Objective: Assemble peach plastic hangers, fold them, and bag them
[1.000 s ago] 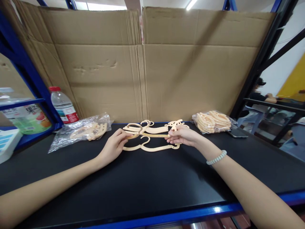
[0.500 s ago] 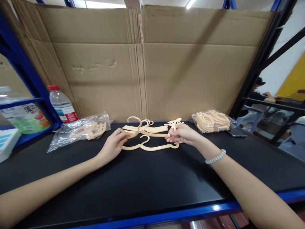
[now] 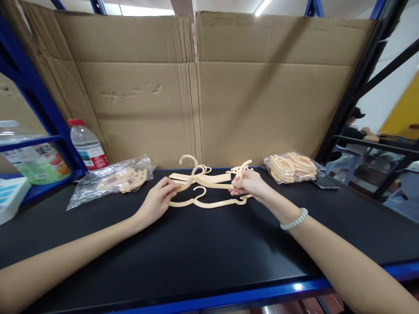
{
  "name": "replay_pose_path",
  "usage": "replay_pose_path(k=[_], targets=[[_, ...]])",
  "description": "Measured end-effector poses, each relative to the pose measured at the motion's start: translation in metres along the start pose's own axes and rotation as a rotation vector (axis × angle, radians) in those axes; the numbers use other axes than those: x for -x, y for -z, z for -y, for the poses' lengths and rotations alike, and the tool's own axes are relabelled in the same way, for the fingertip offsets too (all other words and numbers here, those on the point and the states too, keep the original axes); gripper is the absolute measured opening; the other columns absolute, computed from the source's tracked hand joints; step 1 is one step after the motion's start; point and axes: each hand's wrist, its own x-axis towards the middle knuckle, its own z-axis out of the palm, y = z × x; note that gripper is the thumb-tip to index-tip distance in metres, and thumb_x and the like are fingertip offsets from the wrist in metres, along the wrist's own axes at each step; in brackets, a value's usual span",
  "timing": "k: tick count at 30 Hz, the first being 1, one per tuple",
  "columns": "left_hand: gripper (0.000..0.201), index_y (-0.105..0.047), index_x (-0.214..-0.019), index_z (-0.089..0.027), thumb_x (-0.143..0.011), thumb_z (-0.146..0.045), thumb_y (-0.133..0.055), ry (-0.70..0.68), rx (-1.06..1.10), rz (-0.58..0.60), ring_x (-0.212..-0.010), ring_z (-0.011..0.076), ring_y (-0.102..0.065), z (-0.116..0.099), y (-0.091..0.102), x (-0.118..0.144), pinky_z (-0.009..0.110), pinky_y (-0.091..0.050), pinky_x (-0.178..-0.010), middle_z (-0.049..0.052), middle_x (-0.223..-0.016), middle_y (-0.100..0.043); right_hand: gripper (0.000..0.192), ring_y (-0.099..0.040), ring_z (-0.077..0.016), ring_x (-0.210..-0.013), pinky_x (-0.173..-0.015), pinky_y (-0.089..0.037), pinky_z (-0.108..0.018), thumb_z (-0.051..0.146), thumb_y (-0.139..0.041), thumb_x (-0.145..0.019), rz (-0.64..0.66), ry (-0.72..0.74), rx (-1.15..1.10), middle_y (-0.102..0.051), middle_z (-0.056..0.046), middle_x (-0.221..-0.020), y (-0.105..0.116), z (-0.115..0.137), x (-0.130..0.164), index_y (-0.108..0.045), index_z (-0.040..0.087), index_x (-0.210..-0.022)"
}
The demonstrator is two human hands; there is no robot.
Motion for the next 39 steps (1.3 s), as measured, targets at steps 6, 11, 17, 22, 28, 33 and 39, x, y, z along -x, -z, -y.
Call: replay_pose_path(k=[6, 11, 17, 22, 28, 33, 39], targets=[[0.027, -0.062, -0.1, -0.02, -0.086, -0.007, -0.043, -0.003, -0.014, -0.011, -0.079, 0.0156, -0.052, -0.004, 0.001, 0.0, 0.03, -0.048, -0.074, 0.002, -0.084, -0.048, 0.022, -0.069, -0.0159, -0.055, -0.053, -0.059, -0.019, 0.007, -0.071, -0.071, -0.035, 0.011, -0.02, -0.07, -0.009, -0.062, -0.002, 0.0, 0.002, -0.053, 0.017, -0.061], [0.028, -0.061, -0.109, -0.021, -0.089, -0.011, -0.043, -0.041, -0.022, -0.02, -0.081, 0.0162, -0.052, -0.008, 0.002, 0.001, 0.031, -0.049, -0.076, 0.003, -0.089, -0.049, 0.02, -0.069, -0.0176, -0.057, -0.055, -0.059, -0.022, 0.011, -0.072, -0.073, -0.019, 0.029, -0.06, -0.07, -0.01, -0.064, 0.001, -0.002, -0.001, -0.053, 0.016, -0.065], [0.021, -0.059, -0.105, -0.021, -0.091, -0.015, -0.046, -0.028, 0.009, -0.015, -0.082, 0.0146, -0.057, -0.007, 0.002, 0.001, 0.026, -0.049, -0.073, 0.004, -0.095, -0.053, 0.018, -0.071, -0.0172, -0.062, -0.058, -0.058, -0.022, 0.018, -0.07, -0.077, 0.014, 0.004, -0.087, -0.071, -0.01, -0.069, -0.004, -0.002, 0.0, -0.053, 0.017, -0.069], [0.022, -0.06, -0.106, -0.021, -0.091, -0.015, -0.045, -0.034, -0.025, -0.014, -0.083, 0.014, -0.058, -0.005, 0.006, -0.001, 0.025, -0.048, -0.073, 0.004, -0.094, -0.055, 0.025, -0.07, -0.0176, -0.066, -0.06, -0.056, -0.025, 0.03, -0.077, -0.071, 0.069, 0.102, -0.129, -0.07, -0.007, -0.072, -0.005, -0.003, 0.0, -0.056, 0.017, -0.074], [0.017, -0.06, -0.099, -0.02, -0.087, -0.02, -0.048, 0.011, -0.107, 0.036, -0.076, 0.0139, -0.059, 0.002, 0.017, -0.008, 0.025, -0.048, -0.068, 0.002, -0.09, -0.056, 0.026, -0.057, -0.0116, -0.059, -0.058, -0.052, -0.026, 0.035, -0.077, -0.069, -0.01, 0.168, -0.254, -0.059, 0.0, -0.063, 0.008, -0.003, -0.008, -0.067, 0.014, -0.081], [0.016, -0.061, -0.092, -0.02, -0.08, -0.018, -0.052, -0.028, -0.256, 0.181, -0.068, 0.0131, -0.056, 0.007, 0.034, -0.016, 0.024, -0.043, -0.062, 0.001, -0.085, -0.057, 0.02, -0.057, -0.0116, -0.062, -0.058, -0.05, -0.024, 0.029, -0.077, -0.068, 0.037, 0.156, -0.335, -0.062, -0.001, -0.067, 0.019, -0.001, -0.01, -0.071, 0.016, -0.082], [0.011, -0.06, -0.083, -0.019, -0.077, -0.016, -0.051, -0.138, -0.3, 0.41, -0.071, 0.0147, -0.056, 0.001, 0.055, -0.023, 0.023, -0.04, -0.062, 0.001, -0.081, -0.058, 0.024, -0.062, -0.0128, -0.065, -0.056, -0.051, -0.021, 0.033, -0.079, -0.066, 0.207, 0.105, -0.182, -0.068, -0.004, -0.073, 0.042, 0.001, -0.01, -0.073, 0.014, -0.079]])
